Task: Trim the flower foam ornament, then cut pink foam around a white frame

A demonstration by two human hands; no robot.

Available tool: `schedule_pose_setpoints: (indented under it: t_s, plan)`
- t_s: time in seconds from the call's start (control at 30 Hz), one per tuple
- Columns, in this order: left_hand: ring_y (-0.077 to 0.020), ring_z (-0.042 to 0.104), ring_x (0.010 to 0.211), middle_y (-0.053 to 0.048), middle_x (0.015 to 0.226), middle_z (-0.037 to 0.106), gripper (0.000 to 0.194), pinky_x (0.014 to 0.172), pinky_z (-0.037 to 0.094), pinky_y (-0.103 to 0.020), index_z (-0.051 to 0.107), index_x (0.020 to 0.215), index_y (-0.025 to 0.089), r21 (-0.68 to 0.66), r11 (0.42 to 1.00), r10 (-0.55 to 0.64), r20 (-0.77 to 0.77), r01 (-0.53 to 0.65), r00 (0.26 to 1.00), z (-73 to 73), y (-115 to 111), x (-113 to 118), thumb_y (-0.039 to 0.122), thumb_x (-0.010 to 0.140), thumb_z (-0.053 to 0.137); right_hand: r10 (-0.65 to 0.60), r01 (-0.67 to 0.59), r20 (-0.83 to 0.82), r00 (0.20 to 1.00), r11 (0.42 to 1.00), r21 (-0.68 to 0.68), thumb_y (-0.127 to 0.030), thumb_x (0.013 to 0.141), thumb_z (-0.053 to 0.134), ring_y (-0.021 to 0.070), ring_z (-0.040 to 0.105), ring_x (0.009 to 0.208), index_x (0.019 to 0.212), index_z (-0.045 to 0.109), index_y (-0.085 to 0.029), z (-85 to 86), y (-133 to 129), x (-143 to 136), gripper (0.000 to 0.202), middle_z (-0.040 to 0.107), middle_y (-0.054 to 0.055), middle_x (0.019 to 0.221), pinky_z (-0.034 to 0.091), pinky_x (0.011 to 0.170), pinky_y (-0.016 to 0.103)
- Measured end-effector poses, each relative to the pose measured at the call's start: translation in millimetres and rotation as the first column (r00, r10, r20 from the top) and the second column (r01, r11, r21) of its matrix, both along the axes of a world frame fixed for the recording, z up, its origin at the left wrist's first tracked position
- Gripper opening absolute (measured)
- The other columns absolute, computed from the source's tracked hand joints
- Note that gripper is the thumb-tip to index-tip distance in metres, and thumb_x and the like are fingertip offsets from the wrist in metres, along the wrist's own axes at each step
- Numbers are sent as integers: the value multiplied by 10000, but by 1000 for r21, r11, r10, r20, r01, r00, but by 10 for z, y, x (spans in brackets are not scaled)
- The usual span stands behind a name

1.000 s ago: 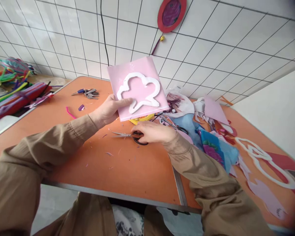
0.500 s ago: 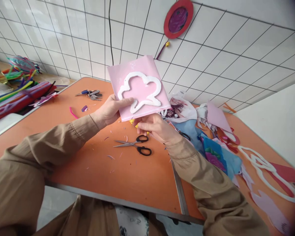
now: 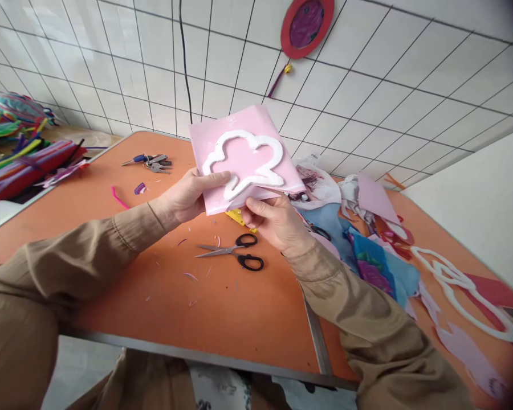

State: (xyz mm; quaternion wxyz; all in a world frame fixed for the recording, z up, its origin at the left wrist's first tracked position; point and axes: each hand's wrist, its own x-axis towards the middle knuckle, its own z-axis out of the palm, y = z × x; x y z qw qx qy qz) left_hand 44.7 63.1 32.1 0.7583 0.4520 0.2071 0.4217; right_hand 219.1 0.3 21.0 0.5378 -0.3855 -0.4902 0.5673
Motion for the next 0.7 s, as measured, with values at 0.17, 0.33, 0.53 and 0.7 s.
schedule_pose_setpoints:
  t_s: [0.17,0.33,0.53,0.7]
  plan:
    - [-229,730,785,-110,879,788,151,787,593,-346,758,887,102,1,998,-56,51,56,997,-17,-5,8,195,776,801,15,-15,-8,1000,1000,-9,-451,608,905,97,532,512,698,691,-164,11,-7,-2,369,610,-16,551,388,496,238]
    - [-228,727,781,-113,874,784,145,785,593,-348,751,869,99,4,996,-84,44,84,995,-11,-12,-1,204,782,801,12,-12,-27,1000,1000,-17,-449,596,898,96,518,502,712,706,-167,-6,2,-17,360,619,-18,575,391,480,245]
    - [-248,733,782,-116,885,785,143,802,596,-380,753,882,113,6,996,-93,27,93,995,-2,-19,-1,210,786,794,-16,16,-7,1000,999,-28,-418,609,878,92,516,517,699,710,-161,-32,6,-19,319,646,-1,618,380,480,242]
    - [-243,732,774,-107,876,784,113,811,599,-382,763,859,121,-13,996,-84,11,84,996,-3,-28,11,199,783,797,-39,39,-14,999,999,-33,-409,610,866,95,507,526,723,704,-168,-47,11,-28,311,632,-8,632,373,484,251]
